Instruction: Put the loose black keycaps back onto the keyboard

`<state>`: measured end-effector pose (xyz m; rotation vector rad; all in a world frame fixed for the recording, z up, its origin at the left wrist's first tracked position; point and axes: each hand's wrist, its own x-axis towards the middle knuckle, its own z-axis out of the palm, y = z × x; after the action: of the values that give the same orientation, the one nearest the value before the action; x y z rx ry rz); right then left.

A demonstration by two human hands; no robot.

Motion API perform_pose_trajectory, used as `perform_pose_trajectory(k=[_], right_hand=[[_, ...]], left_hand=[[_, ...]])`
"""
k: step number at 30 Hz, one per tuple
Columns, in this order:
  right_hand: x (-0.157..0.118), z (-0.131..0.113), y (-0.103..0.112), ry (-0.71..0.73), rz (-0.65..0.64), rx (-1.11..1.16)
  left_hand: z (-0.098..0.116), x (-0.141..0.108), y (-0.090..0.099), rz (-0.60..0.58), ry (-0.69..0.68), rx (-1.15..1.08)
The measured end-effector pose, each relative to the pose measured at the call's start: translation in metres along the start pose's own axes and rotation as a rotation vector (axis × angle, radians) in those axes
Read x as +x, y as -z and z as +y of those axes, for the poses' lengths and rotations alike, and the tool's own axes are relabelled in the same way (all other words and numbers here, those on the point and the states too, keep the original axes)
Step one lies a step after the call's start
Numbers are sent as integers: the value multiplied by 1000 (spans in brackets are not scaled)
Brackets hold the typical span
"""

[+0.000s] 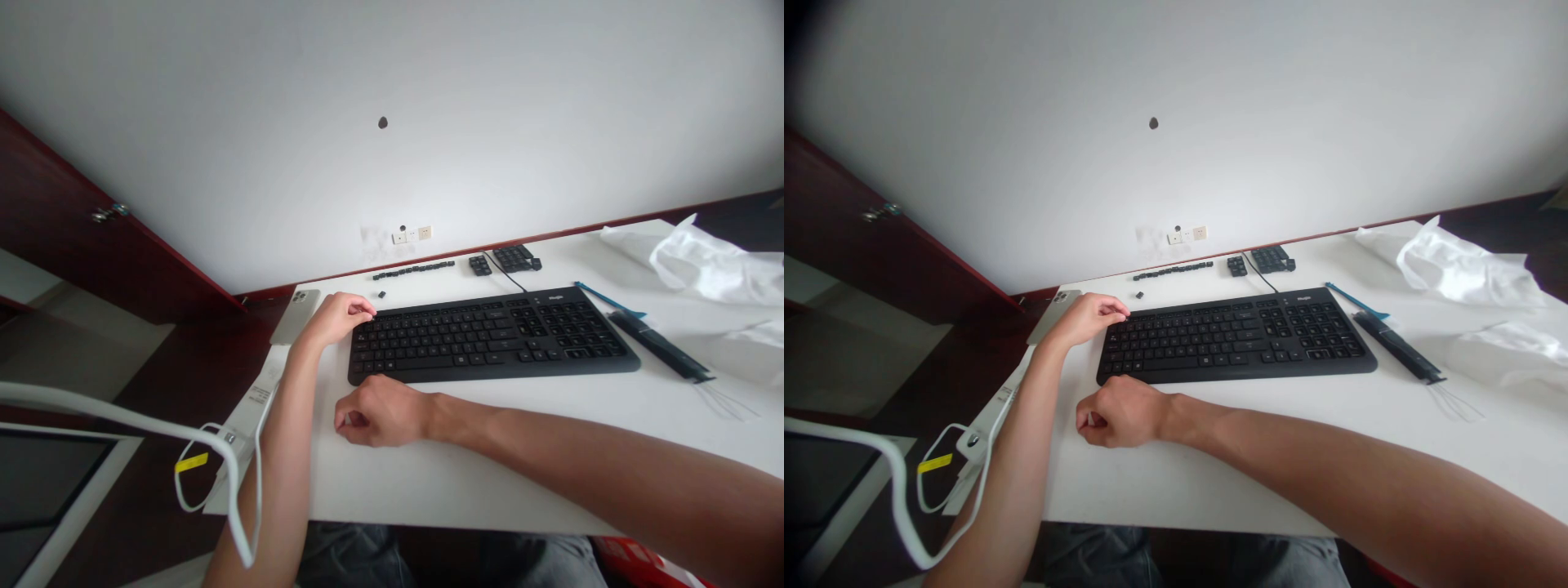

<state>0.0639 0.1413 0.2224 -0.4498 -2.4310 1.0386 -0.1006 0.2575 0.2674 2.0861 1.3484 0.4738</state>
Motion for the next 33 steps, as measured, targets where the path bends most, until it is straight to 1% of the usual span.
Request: perform_pose_trajectory(k=[12, 17, 21, 25, 33], right_hand=[[0, -1, 0, 0, -4, 4], [0, 0, -1, -1, 0, -3], [0, 0, -1, 3, 2, 1], [0, -2, 0, -5, -5, 4], [1, -2, 0, -12, -12, 8]], left_hand=[[6, -1, -1, 37, -52, 77], [5, -2, 0, 58, -53, 89], [10, -4, 3, 81, -72, 115], [13, -5, 5, 58, -71, 134], [13, -5, 4, 15, -89, 202]])
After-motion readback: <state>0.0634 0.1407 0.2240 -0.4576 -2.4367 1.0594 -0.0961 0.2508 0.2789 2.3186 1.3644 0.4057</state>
